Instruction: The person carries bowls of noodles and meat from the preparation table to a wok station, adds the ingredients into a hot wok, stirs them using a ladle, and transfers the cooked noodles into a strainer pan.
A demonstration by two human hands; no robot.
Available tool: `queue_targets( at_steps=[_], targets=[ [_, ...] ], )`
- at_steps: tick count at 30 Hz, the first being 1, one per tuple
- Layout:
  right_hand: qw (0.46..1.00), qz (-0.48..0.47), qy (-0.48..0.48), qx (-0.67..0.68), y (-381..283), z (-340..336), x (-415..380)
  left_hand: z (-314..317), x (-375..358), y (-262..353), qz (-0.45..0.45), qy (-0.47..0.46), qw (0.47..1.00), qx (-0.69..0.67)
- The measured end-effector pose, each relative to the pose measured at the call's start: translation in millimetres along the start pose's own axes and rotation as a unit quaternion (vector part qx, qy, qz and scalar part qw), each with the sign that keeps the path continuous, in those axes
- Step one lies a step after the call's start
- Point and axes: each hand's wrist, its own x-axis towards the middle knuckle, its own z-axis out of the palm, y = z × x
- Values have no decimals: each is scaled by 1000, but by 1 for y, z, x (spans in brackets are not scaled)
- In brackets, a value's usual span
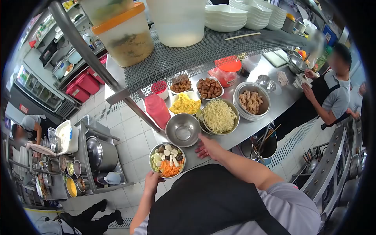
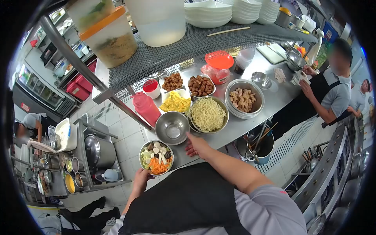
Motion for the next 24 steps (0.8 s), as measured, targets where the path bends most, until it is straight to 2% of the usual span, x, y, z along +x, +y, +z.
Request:
queue_targets(
  at_steps=[1,3,7,10,12,14,16,19,21,23,24],
  targets=[
    [1000,-4,2,0,3,3,9,-4,2,-2,-13,-3,1000,15],
    [992,-102,2,-72,9,10,25,-12,11,-3,-21,-13,999,35],
    [993,-115,31,0,9,24,12,-21,12,-2,-43,-50,997,38],
    [994,-98,38,5,10,23,-10,-26,21,4,-38,-93,993,61],
    [993,-109,30,-46,26,-1,-25,-34,31,-2,-36,-100,993,59],
    [987,-141,71,-38,36,-32,-51,-35,29,-5,-41,-97,993,53],
    [969,-159,188,-28,25,-62,-80,-30,23,8,-26,-111,993,42],
    [902,-266,340,-6,-10,-121,-99,-34,21,6,-52,-122,991,10],
    [870,-308,385,13,-49,-156,-98,-30,20,7,-57,-96,994,7],
    [862,-309,402,18,-85,-177,-90,-28,15,3,-64,-62,996,0],
    [874,-292,388,18,-100,-184,-83,-28,14,1,-53,-25,998,4]
  ],
)
